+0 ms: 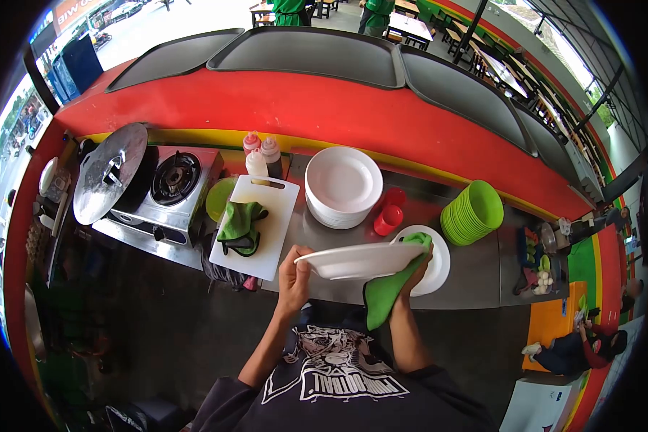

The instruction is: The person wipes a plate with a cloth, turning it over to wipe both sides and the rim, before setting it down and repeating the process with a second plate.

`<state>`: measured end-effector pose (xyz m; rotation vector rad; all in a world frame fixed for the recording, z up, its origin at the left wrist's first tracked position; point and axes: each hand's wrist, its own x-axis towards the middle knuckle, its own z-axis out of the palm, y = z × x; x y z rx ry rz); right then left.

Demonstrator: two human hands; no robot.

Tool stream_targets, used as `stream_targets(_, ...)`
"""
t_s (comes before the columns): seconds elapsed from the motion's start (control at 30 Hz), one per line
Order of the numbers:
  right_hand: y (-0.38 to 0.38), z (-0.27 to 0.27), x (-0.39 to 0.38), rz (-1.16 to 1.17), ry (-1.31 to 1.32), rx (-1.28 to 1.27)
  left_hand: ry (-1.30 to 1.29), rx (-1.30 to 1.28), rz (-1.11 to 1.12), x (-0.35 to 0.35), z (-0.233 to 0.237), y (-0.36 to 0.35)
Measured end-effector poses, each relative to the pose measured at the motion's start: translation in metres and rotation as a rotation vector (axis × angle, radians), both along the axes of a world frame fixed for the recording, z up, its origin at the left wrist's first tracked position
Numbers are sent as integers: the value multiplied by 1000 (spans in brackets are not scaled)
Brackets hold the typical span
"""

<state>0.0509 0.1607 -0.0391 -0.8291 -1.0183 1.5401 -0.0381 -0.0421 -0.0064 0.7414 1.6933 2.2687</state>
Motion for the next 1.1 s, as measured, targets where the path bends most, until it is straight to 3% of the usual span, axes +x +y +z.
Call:
stream_targets(0.03,6,2,-2,130,118,-178,-6,-122,61,2,-3,-3)
stream_targets(0.07,-2,18,-3,184,-23,-66,-10,-242,125,2,-1,-5)
stream_targets(0.1,-14,36,-1,235,-162,48,-36,-92,217,5,5,5)
stream_targets(0.17,-25,44,-3,323,-351,157,-78,-123,244,2,15,6)
stream_targets(0.27,-31,27,-16,279,-350,552,-107,-219,209,-10,5,-5)
stream_targets(0.3,-39,33,-14,316,-424,607,-118,-274,193,-14,-3,-8)
stream_targets(0.4,-63,56,-11,511,-699,1126,-103,-395,145,-14,7,-10)
stream_targets(0.47,-79,54,-7,704,-668,1372,-49,-441,116,-11,9,-7)
stream_targets(0.5,-88,56,-8,689,-618,1439,-107,-306,70,-5,15,-3)
stream_targets(0.6,-82,73,-13,608,-540,1452,-96,-299,71,-5,0,-5)
stream_targets(0.73,-32,46,-35,524,-663,1072,-109,-486,125,-10,9,-13)
stream_targets(0.77,-22,45,-38,522,-658,976,-142,-334,185,-8,10,-7)
stream_targets(0.83,-20,48,-39,537,-687,857,-146,-391,195,-11,9,-9)
stream_targets(0.87,-28,45,-39,463,-663,931,-150,-421,197,-11,7,-10)
stream_targets(0.97,-68,61,-29,549,-685,1242,-208,-507,120,-15,-4,-9)
stream_targets(1.03,-90,66,-22,586,-595,1416,-162,-245,172,-7,-6,5)
stream_targets(1.1,-101,68,-18,587,-532,1508,-190,-188,159,-10,-5,6)
